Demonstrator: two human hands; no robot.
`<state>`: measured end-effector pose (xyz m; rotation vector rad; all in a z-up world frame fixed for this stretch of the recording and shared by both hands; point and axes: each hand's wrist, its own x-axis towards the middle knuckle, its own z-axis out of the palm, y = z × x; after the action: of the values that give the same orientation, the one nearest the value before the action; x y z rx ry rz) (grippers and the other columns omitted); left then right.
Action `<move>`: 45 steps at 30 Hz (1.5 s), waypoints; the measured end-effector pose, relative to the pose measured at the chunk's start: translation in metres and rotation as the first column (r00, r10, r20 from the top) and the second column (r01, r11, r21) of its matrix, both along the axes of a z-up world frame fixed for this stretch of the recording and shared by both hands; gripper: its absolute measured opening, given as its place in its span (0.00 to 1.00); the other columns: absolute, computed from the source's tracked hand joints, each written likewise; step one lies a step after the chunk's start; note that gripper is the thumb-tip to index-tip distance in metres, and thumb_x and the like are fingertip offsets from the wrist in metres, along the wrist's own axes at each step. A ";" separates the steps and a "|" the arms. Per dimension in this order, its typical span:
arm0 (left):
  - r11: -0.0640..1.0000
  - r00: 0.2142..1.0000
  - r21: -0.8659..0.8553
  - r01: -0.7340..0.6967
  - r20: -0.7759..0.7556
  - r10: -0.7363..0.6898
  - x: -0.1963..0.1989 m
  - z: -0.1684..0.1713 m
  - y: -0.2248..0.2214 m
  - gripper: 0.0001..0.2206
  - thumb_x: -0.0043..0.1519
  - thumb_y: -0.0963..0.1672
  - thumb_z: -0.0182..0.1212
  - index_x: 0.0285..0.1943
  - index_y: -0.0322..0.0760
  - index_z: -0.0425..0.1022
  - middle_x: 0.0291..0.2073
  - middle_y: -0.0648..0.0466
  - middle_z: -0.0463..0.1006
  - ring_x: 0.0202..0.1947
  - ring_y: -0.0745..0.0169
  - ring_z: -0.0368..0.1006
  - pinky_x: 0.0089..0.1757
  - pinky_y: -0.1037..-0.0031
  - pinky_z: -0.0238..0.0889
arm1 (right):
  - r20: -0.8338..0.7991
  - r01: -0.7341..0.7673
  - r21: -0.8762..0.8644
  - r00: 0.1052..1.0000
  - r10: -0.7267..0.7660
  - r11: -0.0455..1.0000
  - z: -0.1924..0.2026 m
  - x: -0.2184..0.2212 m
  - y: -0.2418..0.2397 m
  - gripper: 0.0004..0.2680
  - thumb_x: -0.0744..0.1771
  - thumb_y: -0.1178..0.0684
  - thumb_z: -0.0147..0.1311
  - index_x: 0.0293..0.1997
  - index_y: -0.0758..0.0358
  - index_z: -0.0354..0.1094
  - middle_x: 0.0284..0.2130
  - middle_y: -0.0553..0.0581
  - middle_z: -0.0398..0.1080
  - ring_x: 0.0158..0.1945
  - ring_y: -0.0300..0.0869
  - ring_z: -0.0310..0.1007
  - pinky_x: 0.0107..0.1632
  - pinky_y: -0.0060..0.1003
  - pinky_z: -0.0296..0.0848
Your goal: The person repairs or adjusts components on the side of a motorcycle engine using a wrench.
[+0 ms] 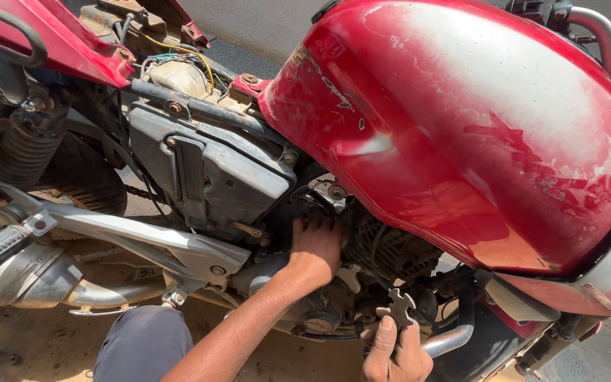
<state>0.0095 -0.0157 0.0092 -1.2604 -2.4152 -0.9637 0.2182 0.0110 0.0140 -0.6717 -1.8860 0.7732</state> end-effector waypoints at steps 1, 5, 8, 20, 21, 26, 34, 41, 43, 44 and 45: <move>1.000 1.000 -0.001 -0.001 -0.002 0.001 -0.002 -0.001 -0.001 0.18 0.51 0.39 0.60 0.53 0.35 0.73 0.44 0.42 0.77 0.51 0.40 0.70 0.51 0.43 0.54 | -0.002 -0.001 -0.001 1.000 0.001 1.000 -0.003 -0.001 0.004 0.10 0.70 0.52 0.47 0.46 0.68 0.73 0.15 0.56 0.74 0.19 0.38 0.77 0.25 0.31 0.72; 0.983 0.986 0.183 0.031 0.153 -0.060 -0.010 -0.009 -0.004 0.09 0.63 0.42 0.55 0.50 0.34 0.74 0.44 0.40 0.76 0.51 0.37 0.68 0.49 0.42 0.52 | 0.104 -0.039 0.011 0.994 0.037 0.999 -0.004 -0.006 0.012 0.09 0.69 0.54 0.48 0.44 0.67 0.74 0.13 0.55 0.73 0.16 0.37 0.76 0.23 0.30 0.71; 0.964 0.973 0.253 0.076 0.191 -0.126 -0.015 -0.032 -0.002 0.09 0.66 0.43 0.53 0.51 0.35 0.73 0.44 0.40 0.76 0.49 0.37 0.69 0.50 0.44 0.56 | 0.226 -0.047 0.093 0.974 0.025 0.995 0.007 -0.005 0.000 0.08 0.69 0.54 0.49 0.42 0.66 0.74 0.13 0.55 0.73 0.16 0.37 0.76 0.23 0.30 0.70; 0.941 0.930 -0.178 0.290 -0.182 -0.321 0.000 -0.020 -0.010 0.15 0.51 0.44 0.66 0.48 0.41 0.79 0.43 0.49 0.79 0.48 0.44 0.73 0.52 0.51 0.63 | 0.026 -0.138 -0.110 0.990 0.142 0.984 0.009 0.002 0.001 0.09 0.70 0.54 0.49 0.43 0.68 0.74 0.14 0.53 0.72 0.18 0.34 0.70 0.24 0.29 0.68; 0.949 0.919 -0.135 0.286 -0.242 -0.311 -0.001 -0.024 -0.008 0.16 0.49 0.43 0.66 0.48 0.41 0.80 0.44 0.49 0.80 0.48 0.44 0.73 0.50 0.50 0.62 | 0.045 -0.138 -0.084 0.989 0.142 0.987 0.012 0.001 0.000 0.09 0.69 0.53 0.48 0.43 0.68 0.74 0.14 0.53 0.72 0.17 0.33 0.70 0.24 0.28 0.67; 0.946 0.889 -0.177 0.272 -0.330 -0.317 0.009 0.007 -0.020 0.10 0.45 0.45 0.70 0.33 0.39 0.81 0.40 0.49 0.79 0.51 0.44 0.71 0.49 0.51 0.61 | 0.013 -0.190 -0.114 0.981 0.193 0.975 0.006 0.001 0.009 0.09 0.70 0.53 0.48 0.43 0.68 0.74 0.14 0.53 0.71 0.18 0.33 0.69 0.24 0.27 0.69; 0.967 0.954 -0.162 0.198 -0.193 -0.227 0.011 0.005 -0.006 0.09 0.50 0.46 0.68 0.37 0.39 0.82 0.38 0.48 0.79 0.49 0.45 0.72 0.49 0.52 0.61 | -0.006 -0.176 -0.258 0.984 0.180 0.950 0.011 -0.001 0.009 0.11 0.70 0.52 0.47 0.42 0.70 0.73 0.14 0.56 0.70 0.17 0.35 0.66 0.23 0.30 0.65; 0.959 0.942 -0.040 0.279 -0.181 -0.282 0.005 -0.013 -0.007 0.09 0.56 0.45 0.65 0.40 0.37 0.83 0.39 0.47 0.81 0.49 0.43 0.73 0.50 0.50 0.61 | -0.175 -0.396 -0.746 0.893 0.415 0.536 -0.027 -0.023 0.019 0.12 0.70 0.51 0.44 0.44 0.73 0.69 0.17 0.59 0.64 0.21 0.43 0.69 0.27 0.39 0.73; 0.958 0.947 -0.005 0.285 -0.152 -0.283 0.010 -0.009 -0.007 0.09 0.59 0.46 0.65 0.41 0.37 0.83 0.39 0.46 0.81 0.48 0.42 0.72 0.49 0.49 0.60 | -0.198 -0.383 -0.789 0.899 0.391 0.480 -0.040 -0.028 0.020 0.12 0.70 0.50 0.42 0.43 0.72 0.67 0.18 0.59 0.64 0.22 0.45 0.70 0.26 0.39 0.71; 0.967 0.956 -0.078 0.243 -0.152 -0.252 0.012 -0.004 -0.008 0.09 0.58 0.46 0.65 0.39 0.37 0.83 0.39 0.46 0.81 0.48 0.43 0.72 0.50 0.51 0.60 | -0.218 -0.339 -0.833 0.927 0.305 0.437 -0.048 -0.032 0.022 0.11 0.71 0.51 0.42 0.42 0.72 0.63 0.21 0.59 0.65 0.24 0.45 0.71 0.28 0.40 0.72; 0.969 0.963 -0.150 0.199 -0.154 -0.221 0.014 0.000 -0.009 0.09 0.58 0.47 0.65 0.37 0.37 0.83 0.38 0.47 0.81 0.49 0.44 0.72 0.51 0.52 0.60 | -0.229 -0.299 -0.872 0.949 0.215 0.388 -0.055 -0.036 0.023 0.10 0.72 0.52 0.41 0.40 0.72 0.59 0.24 0.60 0.66 0.27 0.46 0.72 0.30 0.41 0.72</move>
<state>0.0231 -0.0246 0.0095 -1.6042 -2.2803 -0.7214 0.1823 0.0341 -0.0411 -0.9640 -1.3684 2.0825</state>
